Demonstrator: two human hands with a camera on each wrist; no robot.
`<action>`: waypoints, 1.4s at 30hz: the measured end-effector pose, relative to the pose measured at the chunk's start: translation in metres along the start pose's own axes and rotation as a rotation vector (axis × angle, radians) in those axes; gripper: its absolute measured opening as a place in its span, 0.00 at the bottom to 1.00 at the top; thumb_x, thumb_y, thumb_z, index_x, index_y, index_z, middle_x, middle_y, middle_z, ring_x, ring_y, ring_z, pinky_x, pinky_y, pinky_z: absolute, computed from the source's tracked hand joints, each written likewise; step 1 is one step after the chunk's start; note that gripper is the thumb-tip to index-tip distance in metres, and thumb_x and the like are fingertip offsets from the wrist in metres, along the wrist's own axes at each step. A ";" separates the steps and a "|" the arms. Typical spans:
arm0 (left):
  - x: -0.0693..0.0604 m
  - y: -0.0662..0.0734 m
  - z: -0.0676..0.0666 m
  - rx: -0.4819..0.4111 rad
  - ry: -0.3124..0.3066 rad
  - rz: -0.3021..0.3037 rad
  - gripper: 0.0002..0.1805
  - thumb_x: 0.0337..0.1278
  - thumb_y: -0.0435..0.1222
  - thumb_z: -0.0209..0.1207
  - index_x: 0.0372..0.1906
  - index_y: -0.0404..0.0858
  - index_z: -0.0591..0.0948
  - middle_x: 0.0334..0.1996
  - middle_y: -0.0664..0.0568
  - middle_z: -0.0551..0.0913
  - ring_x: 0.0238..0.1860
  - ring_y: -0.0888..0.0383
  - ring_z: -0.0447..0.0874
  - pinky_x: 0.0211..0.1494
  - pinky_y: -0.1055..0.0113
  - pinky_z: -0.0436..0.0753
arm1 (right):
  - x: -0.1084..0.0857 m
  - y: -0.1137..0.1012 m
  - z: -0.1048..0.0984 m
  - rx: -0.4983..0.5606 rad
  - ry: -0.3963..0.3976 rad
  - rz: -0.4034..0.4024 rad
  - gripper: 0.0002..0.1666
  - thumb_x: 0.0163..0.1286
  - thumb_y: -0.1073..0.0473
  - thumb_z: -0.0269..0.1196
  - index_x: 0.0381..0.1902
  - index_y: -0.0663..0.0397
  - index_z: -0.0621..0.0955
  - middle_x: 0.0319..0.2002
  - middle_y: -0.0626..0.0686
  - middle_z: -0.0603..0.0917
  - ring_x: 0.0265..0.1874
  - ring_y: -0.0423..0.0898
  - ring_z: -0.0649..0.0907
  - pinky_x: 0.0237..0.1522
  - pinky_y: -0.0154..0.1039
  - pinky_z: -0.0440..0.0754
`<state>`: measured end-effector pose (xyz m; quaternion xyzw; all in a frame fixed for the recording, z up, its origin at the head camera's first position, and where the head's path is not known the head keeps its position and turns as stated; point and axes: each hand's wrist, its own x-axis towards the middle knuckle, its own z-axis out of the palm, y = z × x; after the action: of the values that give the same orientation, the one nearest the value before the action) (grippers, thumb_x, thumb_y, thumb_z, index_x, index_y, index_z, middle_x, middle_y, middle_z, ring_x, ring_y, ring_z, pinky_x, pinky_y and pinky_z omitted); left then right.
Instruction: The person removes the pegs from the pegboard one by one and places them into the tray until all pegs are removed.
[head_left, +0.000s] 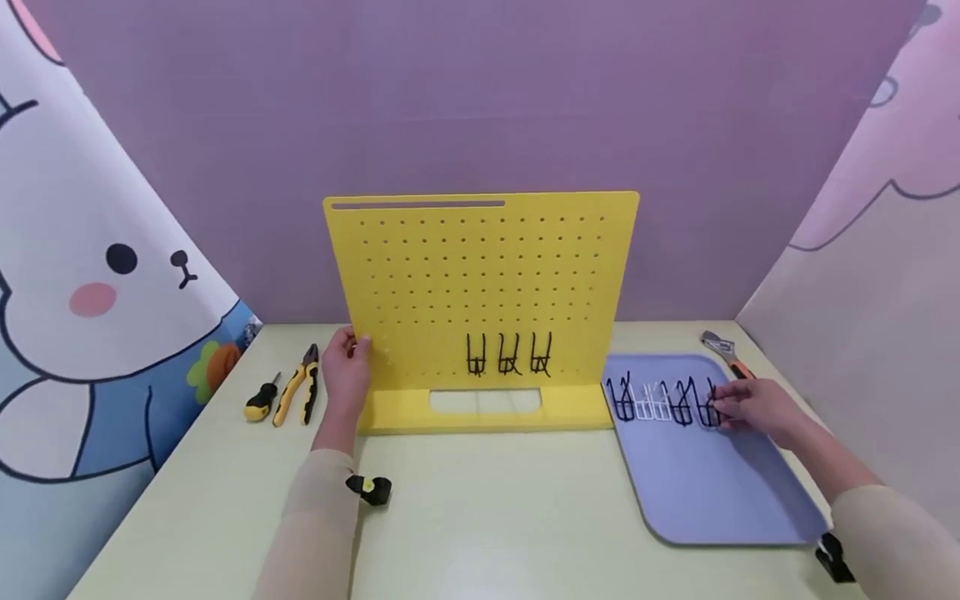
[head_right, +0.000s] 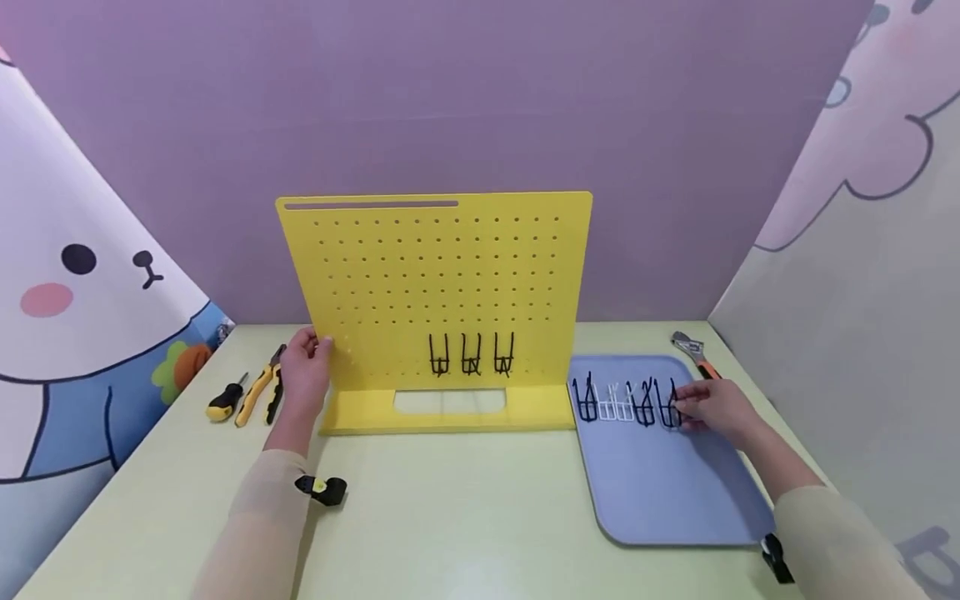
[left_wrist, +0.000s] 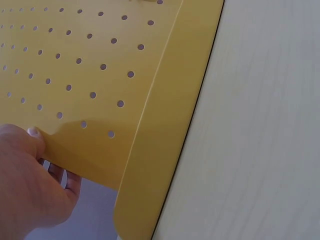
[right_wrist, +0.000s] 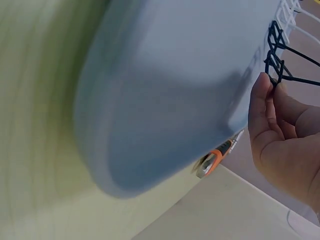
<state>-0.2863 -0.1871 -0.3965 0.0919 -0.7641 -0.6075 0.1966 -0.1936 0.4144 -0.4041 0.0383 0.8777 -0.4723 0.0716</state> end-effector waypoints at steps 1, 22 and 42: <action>0.000 -0.003 -0.001 -0.011 0.011 -0.004 0.12 0.75 0.34 0.54 0.56 0.33 0.77 0.50 0.42 0.81 0.46 0.54 0.76 0.48 0.66 0.78 | 0.003 -0.002 0.000 -0.008 -0.004 -0.001 0.20 0.73 0.74 0.58 0.55 0.90 0.69 0.38 0.61 0.85 0.27 0.45 0.86 0.34 0.42 0.87; 0.006 0.004 0.013 -0.076 0.021 0.011 0.10 0.74 0.32 0.55 0.54 0.34 0.78 0.49 0.43 0.80 0.47 0.53 0.77 0.51 0.62 0.80 | 0.022 -0.008 -0.016 -0.221 0.014 0.020 0.22 0.72 0.67 0.61 0.54 0.85 0.74 0.38 0.66 0.85 0.28 0.46 0.88 0.31 0.40 0.86; -0.002 -0.002 0.000 -0.013 0.030 -0.004 0.10 0.74 0.32 0.55 0.54 0.35 0.78 0.48 0.44 0.82 0.45 0.54 0.77 0.48 0.64 0.79 | 0.014 -0.072 -0.001 -0.159 0.302 -0.129 0.32 0.79 0.45 0.54 0.60 0.71 0.76 0.46 0.67 0.85 0.27 0.24 0.80 0.31 0.23 0.79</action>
<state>-0.2848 -0.1871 -0.3984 0.1012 -0.7569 -0.6114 0.2075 -0.2177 0.3755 -0.3464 0.0464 0.9137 -0.3939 -0.0887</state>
